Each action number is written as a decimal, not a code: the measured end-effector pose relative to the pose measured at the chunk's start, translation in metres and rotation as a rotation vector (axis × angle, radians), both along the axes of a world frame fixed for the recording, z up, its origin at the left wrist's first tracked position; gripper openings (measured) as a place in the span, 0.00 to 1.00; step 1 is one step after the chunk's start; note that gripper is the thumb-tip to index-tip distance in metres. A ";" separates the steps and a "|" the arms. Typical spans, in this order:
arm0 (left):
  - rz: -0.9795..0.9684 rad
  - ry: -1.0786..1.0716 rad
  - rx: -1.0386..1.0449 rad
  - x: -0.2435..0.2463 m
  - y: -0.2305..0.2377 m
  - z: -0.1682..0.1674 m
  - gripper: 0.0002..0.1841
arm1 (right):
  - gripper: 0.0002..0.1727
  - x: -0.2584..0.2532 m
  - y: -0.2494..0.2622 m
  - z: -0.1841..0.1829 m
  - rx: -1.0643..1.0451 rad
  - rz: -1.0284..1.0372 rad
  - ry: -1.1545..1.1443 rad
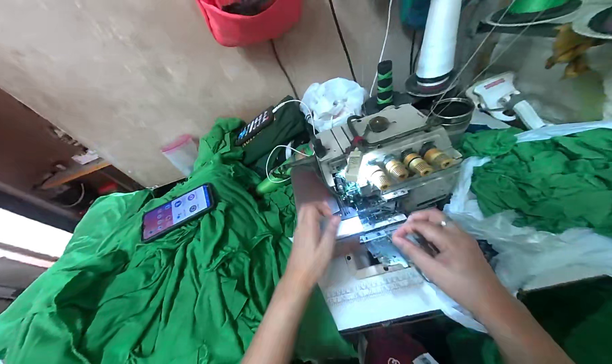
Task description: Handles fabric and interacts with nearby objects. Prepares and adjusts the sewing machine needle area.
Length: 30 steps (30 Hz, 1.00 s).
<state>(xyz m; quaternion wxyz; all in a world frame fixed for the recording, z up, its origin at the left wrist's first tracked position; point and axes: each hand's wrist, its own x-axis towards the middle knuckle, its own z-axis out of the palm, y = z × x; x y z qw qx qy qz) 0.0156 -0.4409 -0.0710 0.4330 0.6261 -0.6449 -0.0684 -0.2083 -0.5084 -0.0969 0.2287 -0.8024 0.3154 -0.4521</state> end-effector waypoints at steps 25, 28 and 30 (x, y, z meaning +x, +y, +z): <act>0.339 -0.466 0.143 0.017 -0.028 -0.008 0.20 | 0.09 0.066 -0.035 -0.013 0.066 -0.148 0.214; 0.336 -0.398 0.128 0.023 -0.029 -0.005 0.15 | 0.09 0.065 -0.037 -0.015 0.070 -0.146 0.204; 0.339 -0.357 0.116 0.029 -0.030 -0.005 0.11 | 0.10 0.063 -0.039 -0.019 0.075 -0.148 0.163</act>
